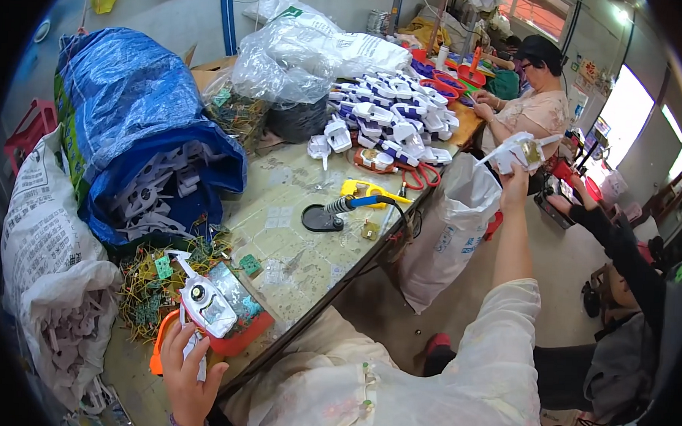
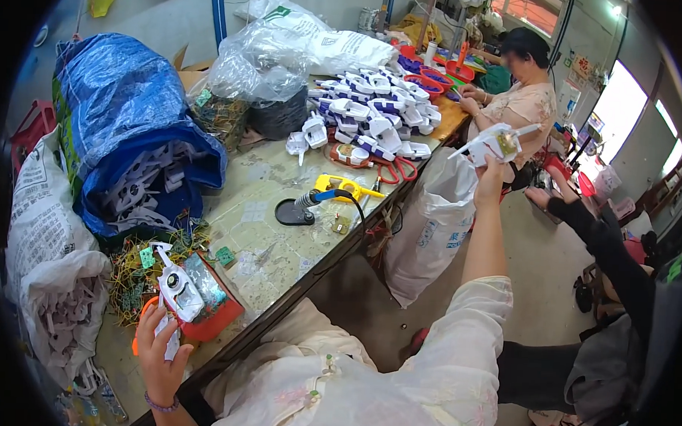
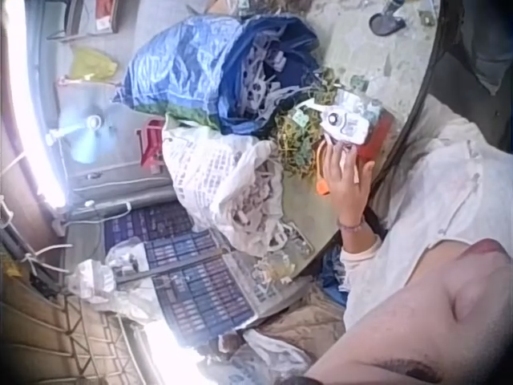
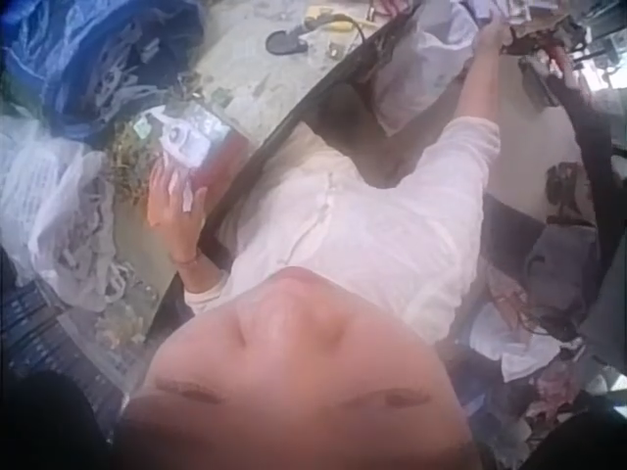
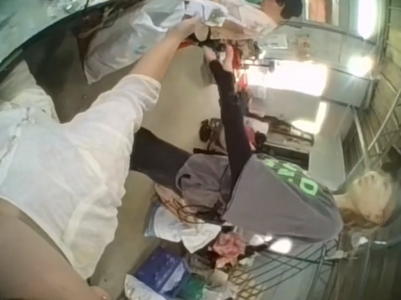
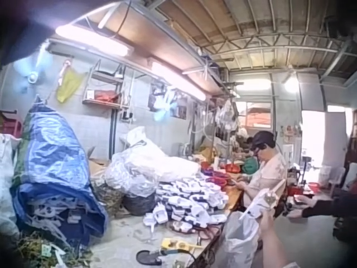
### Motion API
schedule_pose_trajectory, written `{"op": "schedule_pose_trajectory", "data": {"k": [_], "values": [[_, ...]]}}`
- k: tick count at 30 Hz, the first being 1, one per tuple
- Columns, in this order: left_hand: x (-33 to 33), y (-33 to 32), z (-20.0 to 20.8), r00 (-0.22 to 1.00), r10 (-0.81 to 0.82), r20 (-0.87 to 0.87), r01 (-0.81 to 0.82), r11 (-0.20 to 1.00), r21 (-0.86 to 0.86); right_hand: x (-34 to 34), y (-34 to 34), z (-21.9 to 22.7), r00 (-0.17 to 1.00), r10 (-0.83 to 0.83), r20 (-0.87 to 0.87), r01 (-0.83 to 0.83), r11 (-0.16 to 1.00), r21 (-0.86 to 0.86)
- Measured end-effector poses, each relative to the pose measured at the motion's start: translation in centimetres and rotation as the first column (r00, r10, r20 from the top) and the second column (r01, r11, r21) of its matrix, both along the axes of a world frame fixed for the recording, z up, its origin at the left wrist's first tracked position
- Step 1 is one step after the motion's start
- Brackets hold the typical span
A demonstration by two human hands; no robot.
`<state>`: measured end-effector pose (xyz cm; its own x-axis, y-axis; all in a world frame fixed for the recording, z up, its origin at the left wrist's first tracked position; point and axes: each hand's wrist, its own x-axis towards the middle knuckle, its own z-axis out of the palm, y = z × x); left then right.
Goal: Soldering wires to a small circuit board and assembling it into a plastic toy component housing.
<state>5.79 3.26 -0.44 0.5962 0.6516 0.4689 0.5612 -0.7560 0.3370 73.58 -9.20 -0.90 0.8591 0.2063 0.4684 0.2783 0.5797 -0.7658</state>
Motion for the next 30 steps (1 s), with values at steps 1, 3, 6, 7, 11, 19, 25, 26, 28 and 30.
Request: {"op": "schedule_pose_trajectory", "data": {"k": [1, 3, 6, 7, 11, 19, 25, 26, 28, 30], "values": [[-0.2, 0.0, -0.1, 1.000, -0.010, 0.006, 0.010, 1.000, -0.004, 0.0, 0.2, -0.1, 0.999, -0.028, -0.041, 0.028, 1.000, -0.003], [-0.5, 0.0, -0.2, 1.000, -0.006, 0.030, 0.006, 1.000, -0.002, 0.9, 0.0, -0.8, 0.999, -0.036, -0.032, 0.036, 0.999, 0.001], [-0.9, 0.0, -0.4, 0.998, 0.001, 0.068, -0.001, 1.000, -0.006, 3.8, -0.3, -2.3, 0.998, -0.041, -0.049, 0.041, 0.999, 0.005], [-1.2, -0.2, -0.5, 0.997, 0.005, 0.083, -0.004, 1.000, -0.013, 3.5, 0.0, -2.2, 0.998, -0.031, -0.055, 0.032, 0.999, 0.005], [-1.6, 0.2, -0.2, 0.998, -0.004, 0.067, 0.004, 1.000, 0.011, 4.8, -0.5, -2.4, 0.992, 0.044, -0.120, -0.040, 0.999, 0.036], [-3.0, 1.5, -0.2, 0.995, 0.057, 0.085, -0.062, 0.997, 0.055, 2.5, 0.8, 0.6, 0.936, -0.307, -0.171, 0.289, 0.949, -0.126], [-0.7, 2.6, 0.8, 0.980, 0.057, 0.190, -0.063, 0.998, 0.023, -24.6, 4.1, 4.3, 0.608, -0.366, 0.704, 0.407, 0.906, 0.119], [-0.2, 2.8, 0.6, 0.977, 0.087, 0.193, -0.089, 0.996, 0.004, -27.8, 5.9, 2.6, 0.556, -0.442, 0.703, 0.558, 0.826, 0.078], [0.6, 3.7, 0.6, 0.969, 0.063, 0.238, -0.064, 0.998, -0.005, -28.5, 5.4, 0.0, 0.497, -0.412, 0.764, 0.615, 0.788, 0.025], [2.1, 4.2, 1.2, 0.973, 0.151, 0.172, -0.150, 0.989, -0.019, -30.1, 5.3, -2.0, 0.523, -0.253, 0.814, 0.276, 0.954, 0.119]]}}
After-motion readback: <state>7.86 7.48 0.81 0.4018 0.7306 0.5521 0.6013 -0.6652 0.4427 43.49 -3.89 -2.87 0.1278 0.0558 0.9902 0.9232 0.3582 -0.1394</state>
